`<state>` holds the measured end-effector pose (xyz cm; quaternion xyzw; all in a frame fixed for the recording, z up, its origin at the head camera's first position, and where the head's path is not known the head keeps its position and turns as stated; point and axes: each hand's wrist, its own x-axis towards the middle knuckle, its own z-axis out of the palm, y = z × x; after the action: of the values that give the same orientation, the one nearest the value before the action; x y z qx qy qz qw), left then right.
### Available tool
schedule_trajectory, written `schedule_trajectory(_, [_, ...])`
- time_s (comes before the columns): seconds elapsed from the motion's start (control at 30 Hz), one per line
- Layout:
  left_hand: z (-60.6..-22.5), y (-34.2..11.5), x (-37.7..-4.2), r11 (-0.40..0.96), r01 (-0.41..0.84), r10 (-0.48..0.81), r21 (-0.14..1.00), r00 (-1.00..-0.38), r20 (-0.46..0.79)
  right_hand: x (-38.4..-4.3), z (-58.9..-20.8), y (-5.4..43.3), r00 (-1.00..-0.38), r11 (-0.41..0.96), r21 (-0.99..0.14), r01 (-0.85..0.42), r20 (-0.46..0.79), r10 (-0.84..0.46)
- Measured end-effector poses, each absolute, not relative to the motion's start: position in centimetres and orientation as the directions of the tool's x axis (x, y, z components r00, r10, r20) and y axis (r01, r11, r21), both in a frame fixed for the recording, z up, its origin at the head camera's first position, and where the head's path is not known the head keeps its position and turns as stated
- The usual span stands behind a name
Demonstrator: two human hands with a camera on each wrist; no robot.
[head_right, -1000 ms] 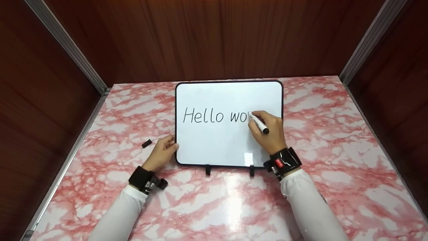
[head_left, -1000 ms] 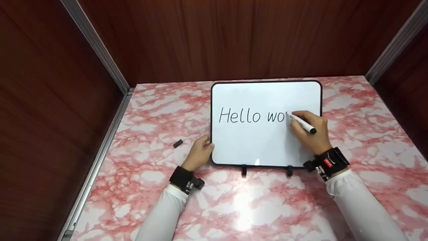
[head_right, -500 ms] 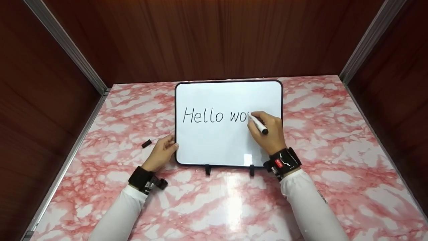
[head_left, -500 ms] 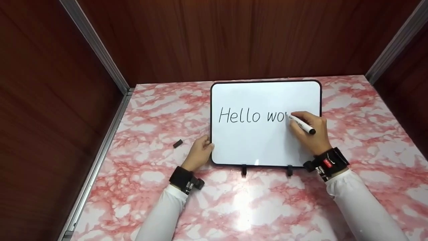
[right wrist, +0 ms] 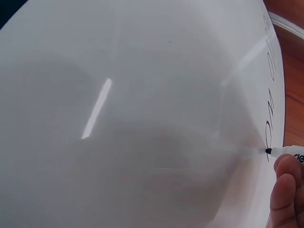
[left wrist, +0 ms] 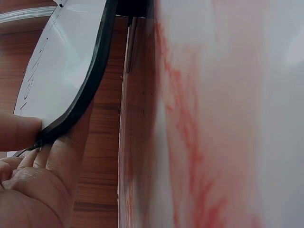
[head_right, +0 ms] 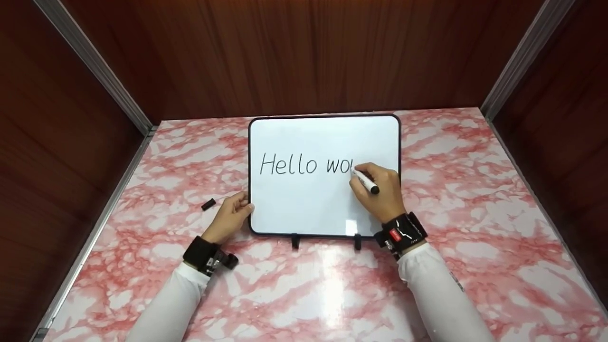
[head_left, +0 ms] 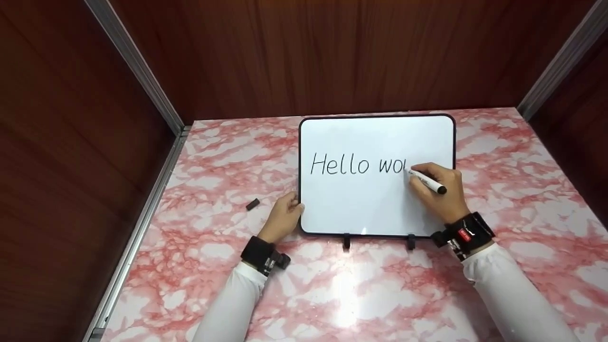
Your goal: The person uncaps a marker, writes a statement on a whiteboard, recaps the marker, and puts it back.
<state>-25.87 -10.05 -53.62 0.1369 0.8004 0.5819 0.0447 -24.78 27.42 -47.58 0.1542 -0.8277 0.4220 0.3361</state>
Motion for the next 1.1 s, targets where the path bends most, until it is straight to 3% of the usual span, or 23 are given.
schedule_trajectory(1.1, [-53.6, -10.1, -25.7, 0.258, 0.148, 0.275, 0.955, -0.959, 0.074, -25.5, -46.9, 27.9, -0.74, 0.613, -0.608, -0.504, 0.67, 0.056])
